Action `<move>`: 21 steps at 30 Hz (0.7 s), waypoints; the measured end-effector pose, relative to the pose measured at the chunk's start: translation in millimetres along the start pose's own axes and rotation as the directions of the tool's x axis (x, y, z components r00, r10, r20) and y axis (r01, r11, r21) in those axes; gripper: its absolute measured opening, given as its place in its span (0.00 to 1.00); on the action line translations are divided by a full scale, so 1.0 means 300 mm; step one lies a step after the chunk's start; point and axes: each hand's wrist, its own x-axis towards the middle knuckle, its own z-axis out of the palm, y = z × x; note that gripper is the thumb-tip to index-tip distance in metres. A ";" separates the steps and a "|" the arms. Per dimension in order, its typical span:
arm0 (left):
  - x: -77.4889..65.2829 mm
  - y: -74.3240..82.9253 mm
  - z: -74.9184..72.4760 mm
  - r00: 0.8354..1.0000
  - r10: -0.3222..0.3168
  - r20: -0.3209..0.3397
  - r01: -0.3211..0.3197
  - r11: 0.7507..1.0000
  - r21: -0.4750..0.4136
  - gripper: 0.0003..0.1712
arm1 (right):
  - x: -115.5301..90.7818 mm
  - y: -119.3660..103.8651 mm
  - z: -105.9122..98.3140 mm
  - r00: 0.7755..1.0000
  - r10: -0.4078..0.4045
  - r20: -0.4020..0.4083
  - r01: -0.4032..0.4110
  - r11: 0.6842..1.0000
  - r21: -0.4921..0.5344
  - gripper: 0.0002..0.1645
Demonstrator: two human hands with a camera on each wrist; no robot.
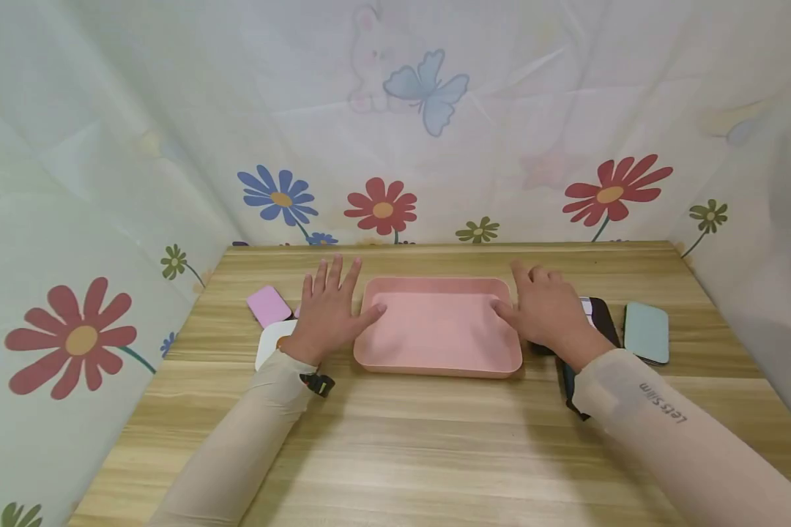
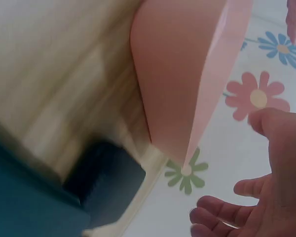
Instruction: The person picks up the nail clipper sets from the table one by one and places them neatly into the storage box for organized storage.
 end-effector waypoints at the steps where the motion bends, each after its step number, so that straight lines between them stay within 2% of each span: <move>1: -0.001 -0.001 0.000 1.000 -0.001 0.003 0.001 1.000 -0.001 0.57 | -0.001 -0.005 0.006 1.000 -0.001 0.016 0.001 1.000 0.002 0.56; 6: -0.003 -0.008 0.003 1.000 -0.004 0.005 0.004 1.000 -0.012 0.57 | -0.006 -0.034 0.042 0.993 0.012 0.114 -0.015 0.999 0.028 0.58; 12: -0.006 -0.003 0.003 1.000 -0.001 0.008 0.001 1.000 -0.013 0.57 | -0.033 -0.057 0.074 0.963 0.024 0.268 -0.042 0.997 0.061 0.60; 21: -0.013 0.005 -0.009 1.000 0.014 -0.005 -0.014 1.000 -0.012 0.57 | -0.033 -0.053 0.106 0.939 0.020 0.344 -0.043 0.997 0.059 0.52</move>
